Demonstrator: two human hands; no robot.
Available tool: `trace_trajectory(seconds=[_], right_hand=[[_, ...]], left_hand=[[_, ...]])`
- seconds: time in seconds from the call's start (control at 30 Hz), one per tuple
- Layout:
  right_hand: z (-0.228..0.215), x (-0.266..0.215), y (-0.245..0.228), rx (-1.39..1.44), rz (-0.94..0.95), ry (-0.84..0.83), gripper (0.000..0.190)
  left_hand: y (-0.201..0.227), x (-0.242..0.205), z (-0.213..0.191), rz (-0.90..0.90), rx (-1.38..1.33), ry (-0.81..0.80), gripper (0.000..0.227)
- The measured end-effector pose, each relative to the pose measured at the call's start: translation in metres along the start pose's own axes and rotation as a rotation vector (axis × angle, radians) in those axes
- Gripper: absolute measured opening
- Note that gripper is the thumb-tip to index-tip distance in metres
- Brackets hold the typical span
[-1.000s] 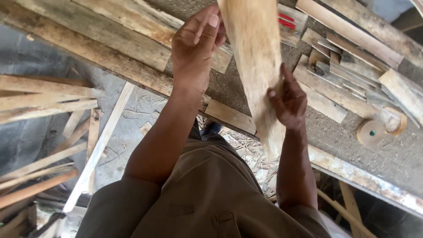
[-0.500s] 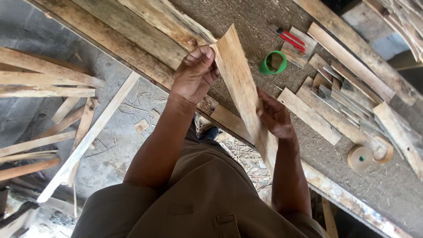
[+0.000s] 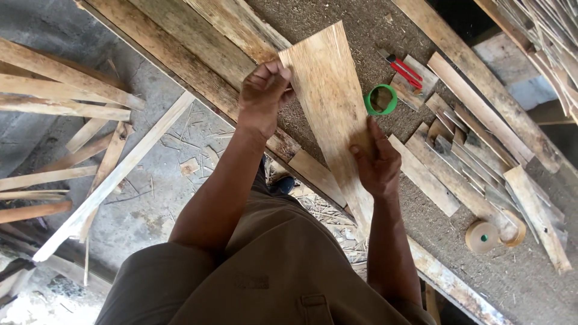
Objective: Arranging and trimming thin wood panels to fit a surface.
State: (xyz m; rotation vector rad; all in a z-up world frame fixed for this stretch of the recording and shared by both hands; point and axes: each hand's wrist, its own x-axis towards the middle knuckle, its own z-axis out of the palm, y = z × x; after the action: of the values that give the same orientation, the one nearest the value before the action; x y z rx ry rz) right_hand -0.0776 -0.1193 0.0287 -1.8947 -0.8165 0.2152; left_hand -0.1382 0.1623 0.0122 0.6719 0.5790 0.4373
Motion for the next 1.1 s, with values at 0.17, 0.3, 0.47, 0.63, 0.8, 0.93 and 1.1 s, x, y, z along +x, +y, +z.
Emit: trace_trajectory(seconds=[0.17,0.3,0.47,0.63,0.8,0.93,1.1], right_hand=[[0.015,0.023,-0.031,-0.074,0.202,0.007,0.066],[0.026,0.037,0.003,0.043,0.096,-0.05,0.063],[0.039,0.068,0.004,0.178,0.081,-0.158,0.061],[0.055,0.103,-0.021,0.173,0.158,-0.149,0.062],[0.065,0.125,-0.025,0.35,-0.011,-0.195,0.062],[0.069,0.128,-0.011,0.378,0.005,-0.254,0.061],[0.066,0.127,-0.008,0.373,-0.04,-0.302,0.063]], left_hand=[[-0.011,-0.007,-0.007,0.05,0.211,-0.076,0.01],[-0.013,-0.006,-0.016,-0.084,0.171,-0.005,0.007],[0.004,0.006,-0.013,-0.116,-0.108,-0.018,0.01],[0.013,0.003,-0.007,0.027,0.004,0.107,0.01],[0.01,0.003,-0.028,0.028,-0.143,-0.052,0.008],[0.011,0.0,-0.042,0.028,-0.224,-0.119,0.009],[0.006,0.003,-0.054,0.012,-0.265,-0.148,0.003]])
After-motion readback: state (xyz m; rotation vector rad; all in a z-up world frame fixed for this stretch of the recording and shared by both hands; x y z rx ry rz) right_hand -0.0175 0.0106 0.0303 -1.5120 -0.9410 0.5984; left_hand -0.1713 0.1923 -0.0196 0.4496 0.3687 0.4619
